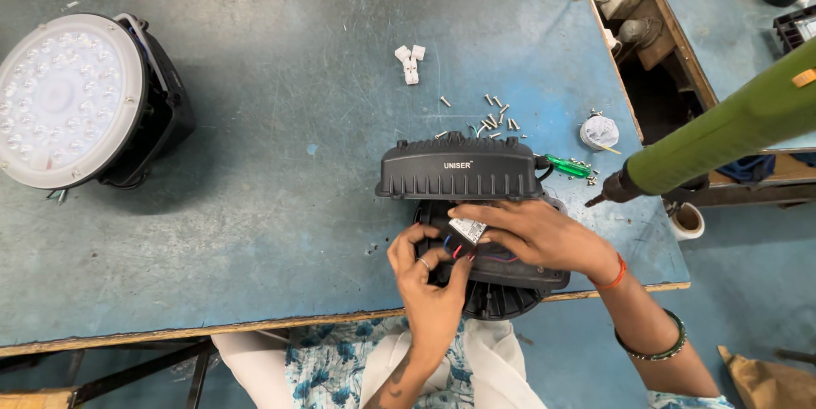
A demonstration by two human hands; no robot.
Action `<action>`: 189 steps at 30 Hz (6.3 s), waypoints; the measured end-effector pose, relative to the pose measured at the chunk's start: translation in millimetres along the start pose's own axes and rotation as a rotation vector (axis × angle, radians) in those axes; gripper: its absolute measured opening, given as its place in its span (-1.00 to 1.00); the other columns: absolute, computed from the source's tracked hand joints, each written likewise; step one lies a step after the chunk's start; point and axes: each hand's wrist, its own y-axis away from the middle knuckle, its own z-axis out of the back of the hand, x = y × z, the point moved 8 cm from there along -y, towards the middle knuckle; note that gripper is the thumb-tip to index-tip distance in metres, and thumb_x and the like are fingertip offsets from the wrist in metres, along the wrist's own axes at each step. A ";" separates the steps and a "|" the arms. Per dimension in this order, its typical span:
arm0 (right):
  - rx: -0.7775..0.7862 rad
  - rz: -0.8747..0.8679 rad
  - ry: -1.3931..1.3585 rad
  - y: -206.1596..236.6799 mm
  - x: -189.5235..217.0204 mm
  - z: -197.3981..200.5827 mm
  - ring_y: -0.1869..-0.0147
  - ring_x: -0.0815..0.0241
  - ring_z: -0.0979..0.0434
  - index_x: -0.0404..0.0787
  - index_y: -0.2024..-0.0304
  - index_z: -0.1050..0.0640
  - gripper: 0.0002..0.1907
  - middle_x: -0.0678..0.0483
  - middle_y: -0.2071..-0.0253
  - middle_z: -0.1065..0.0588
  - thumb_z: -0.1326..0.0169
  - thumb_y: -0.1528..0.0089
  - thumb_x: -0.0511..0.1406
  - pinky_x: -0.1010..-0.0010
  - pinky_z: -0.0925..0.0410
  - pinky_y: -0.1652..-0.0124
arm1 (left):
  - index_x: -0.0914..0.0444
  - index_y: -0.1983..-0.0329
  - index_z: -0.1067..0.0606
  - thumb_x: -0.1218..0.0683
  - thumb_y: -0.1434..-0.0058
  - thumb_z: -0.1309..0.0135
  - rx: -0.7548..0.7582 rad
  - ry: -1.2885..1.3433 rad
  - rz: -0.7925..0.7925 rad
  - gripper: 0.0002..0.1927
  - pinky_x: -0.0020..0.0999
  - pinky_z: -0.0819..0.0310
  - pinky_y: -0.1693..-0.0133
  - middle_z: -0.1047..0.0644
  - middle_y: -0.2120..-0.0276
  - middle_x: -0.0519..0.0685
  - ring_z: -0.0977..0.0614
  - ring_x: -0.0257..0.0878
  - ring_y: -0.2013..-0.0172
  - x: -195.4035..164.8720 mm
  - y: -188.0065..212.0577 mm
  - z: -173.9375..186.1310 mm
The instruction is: The person assembles an LED floodlight by connecting wires to a driver, positioning the driver inside the housing, and using a green heat gun to apply heat to the wiring area. The person repeatedly opens and closes the housing while adjusting the internal components.
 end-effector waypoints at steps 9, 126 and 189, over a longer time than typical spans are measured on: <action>-0.019 0.135 0.205 2.9 9.2 -0.5 -0.07 -0.09 -0.53 0.21 -0.32 -0.42 -0.38 0.10 -0.15 -0.54 -0.15 -0.19 -0.27 0.12 -0.42 0.07 | 0.30 0.43 -0.67 0.19 0.02 -0.35 0.066 -0.104 0.039 -0.90 -0.11 -0.27 -0.11 -0.48 0.11 0.01 -0.38 0.00 -0.08 -8.5 13.0 18.6; -0.829 -0.074 0.490 43.0 35.7 -0.1 0.04 0.05 -0.38 -0.09 0.39 -0.65 -0.79 0.06 0.13 -0.45 -0.37 0.04 -0.43 0.25 -0.28 0.07 | 0.05 -0.09 -0.66 0.09 -0.12 -0.29 0.663 -0.305 -1.063 -0.59 -0.16 -0.45 -0.24 -0.49 -0.26 -0.10 -0.52 -0.13 -0.20 -46.8 -34.1 1.0; -0.068 0.273 1.135 7.3 55.0 -14.3 -0.07 0.45 -0.39 0.24 -0.36 -0.37 -0.38 0.31 -0.23 -0.44 -0.02 -0.23 -0.29 0.41 -0.15 -0.04 | 0.17 0.04 -0.49 0.29 -0.18 -0.07 0.545 -0.215 -0.823 -0.71 0.10 -0.05 -0.48 -0.37 -0.37 0.02 -0.34 -0.03 -0.43 -38.2 -101.7 22.0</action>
